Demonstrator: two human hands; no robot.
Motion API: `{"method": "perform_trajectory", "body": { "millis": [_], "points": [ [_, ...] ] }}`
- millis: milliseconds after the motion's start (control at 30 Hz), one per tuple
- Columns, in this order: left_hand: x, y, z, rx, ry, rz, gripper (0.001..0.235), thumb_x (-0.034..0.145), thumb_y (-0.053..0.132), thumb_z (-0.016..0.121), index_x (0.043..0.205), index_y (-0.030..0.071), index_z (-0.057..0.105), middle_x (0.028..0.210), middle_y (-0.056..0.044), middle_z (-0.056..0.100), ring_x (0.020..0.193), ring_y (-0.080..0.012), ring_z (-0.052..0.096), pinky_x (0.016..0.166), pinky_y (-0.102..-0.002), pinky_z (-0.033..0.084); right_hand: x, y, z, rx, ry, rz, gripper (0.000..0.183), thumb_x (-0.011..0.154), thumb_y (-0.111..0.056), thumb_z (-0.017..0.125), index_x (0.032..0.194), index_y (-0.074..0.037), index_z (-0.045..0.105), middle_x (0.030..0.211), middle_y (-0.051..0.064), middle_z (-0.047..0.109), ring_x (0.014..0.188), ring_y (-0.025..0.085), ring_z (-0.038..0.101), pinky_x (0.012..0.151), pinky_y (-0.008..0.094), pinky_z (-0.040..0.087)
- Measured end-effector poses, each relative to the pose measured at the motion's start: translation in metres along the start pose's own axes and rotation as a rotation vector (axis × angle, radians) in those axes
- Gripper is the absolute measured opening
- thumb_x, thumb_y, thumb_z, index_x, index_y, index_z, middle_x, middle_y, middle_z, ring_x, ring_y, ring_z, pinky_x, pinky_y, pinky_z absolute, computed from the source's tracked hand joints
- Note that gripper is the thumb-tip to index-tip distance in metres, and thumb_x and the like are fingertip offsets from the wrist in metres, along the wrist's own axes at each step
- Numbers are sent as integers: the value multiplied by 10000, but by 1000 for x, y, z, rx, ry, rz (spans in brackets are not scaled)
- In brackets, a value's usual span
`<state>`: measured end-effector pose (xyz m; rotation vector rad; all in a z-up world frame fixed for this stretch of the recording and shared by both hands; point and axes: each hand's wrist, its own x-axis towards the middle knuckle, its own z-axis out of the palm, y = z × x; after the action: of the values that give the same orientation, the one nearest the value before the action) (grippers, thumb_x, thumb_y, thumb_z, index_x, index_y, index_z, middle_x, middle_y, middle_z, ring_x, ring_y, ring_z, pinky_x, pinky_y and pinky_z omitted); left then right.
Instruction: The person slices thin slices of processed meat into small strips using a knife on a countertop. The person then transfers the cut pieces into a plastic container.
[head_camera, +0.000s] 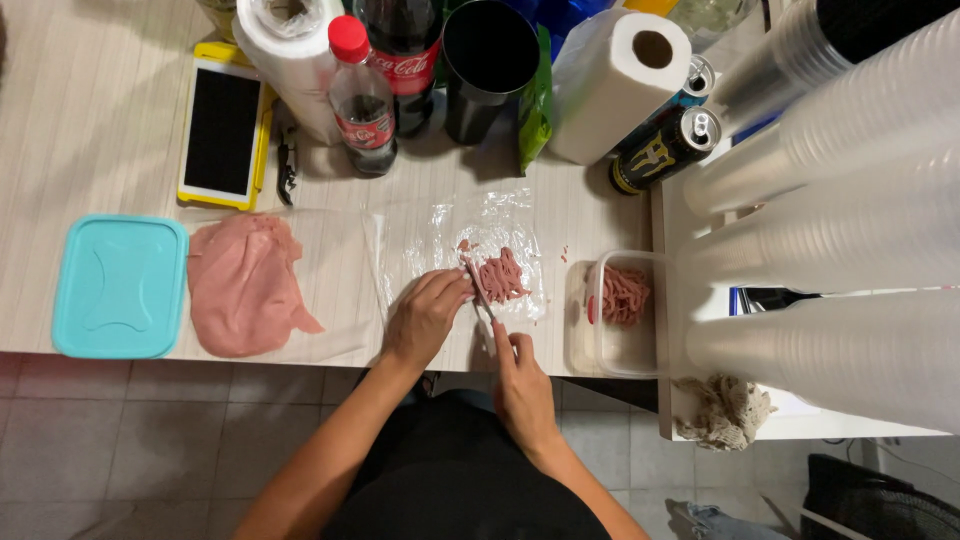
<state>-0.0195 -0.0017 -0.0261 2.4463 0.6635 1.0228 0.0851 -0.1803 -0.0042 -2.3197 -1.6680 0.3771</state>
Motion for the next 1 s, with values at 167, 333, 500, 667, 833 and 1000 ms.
{"method": "perform_trajectory", "body": {
  "millis": [167,333,500,667,833,1000],
  "points": [
    [-7,-9,11,33,-4,-18,209,881,106,789,1084,85,745,1069,-64,732,1046,-236,696,915,-338,576,28,-8,9,-136,183,-90,673,858,55,514,1515,-67,432,1082,119,491,686,345,656,500,432,532],
    [-9,-9,12,86,7,-2,186,937,188,752,1107,119,725,1075,-33,704,1087,-210,689,928,-320,567,25,1,18,-301,385,-182,525,938,-44,528,1461,-100,542,1012,47,521,691,216,709,552,292,565],
    [-9,-9,14,114,34,12,251,909,180,783,1139,119,702,1079,-48,684,1075,-225,681,925,-334,565,-4,10,6,-82,210,-140,706,826,67,513,1515,-79,467,1057,111,530,663,367,708,543,440,589],
    [-15,-14,21,125,42,20,262,908,188,780,1147,130,690,1096,-39,679,1080,-213,679,929,-321,560,-6,18,-8,156,180,6,865,727,111,541,1540,-178,487,1097,102,556,784,423,704,659,491,577],
    [-14,-9,17,70,20,-5,349,879,203,803,1187,107,671,1115,-55,674,1080,-232,681,928,-338,565,-2,14,-6,247,168,84,976,639,162,557,1554,-171,484,1119,104,575,897,402,691,774,488,567],
    [-20,-17,22,75,35,22,271,913,214,753,1148,98,685,1141,-67,667,1084,-250,690,908,-350,571,-4,11,8,86,291,-44,728,832,128,484,1513,-127,516,1056,127,563,674,389,690,559,470,578]
  ]
}}
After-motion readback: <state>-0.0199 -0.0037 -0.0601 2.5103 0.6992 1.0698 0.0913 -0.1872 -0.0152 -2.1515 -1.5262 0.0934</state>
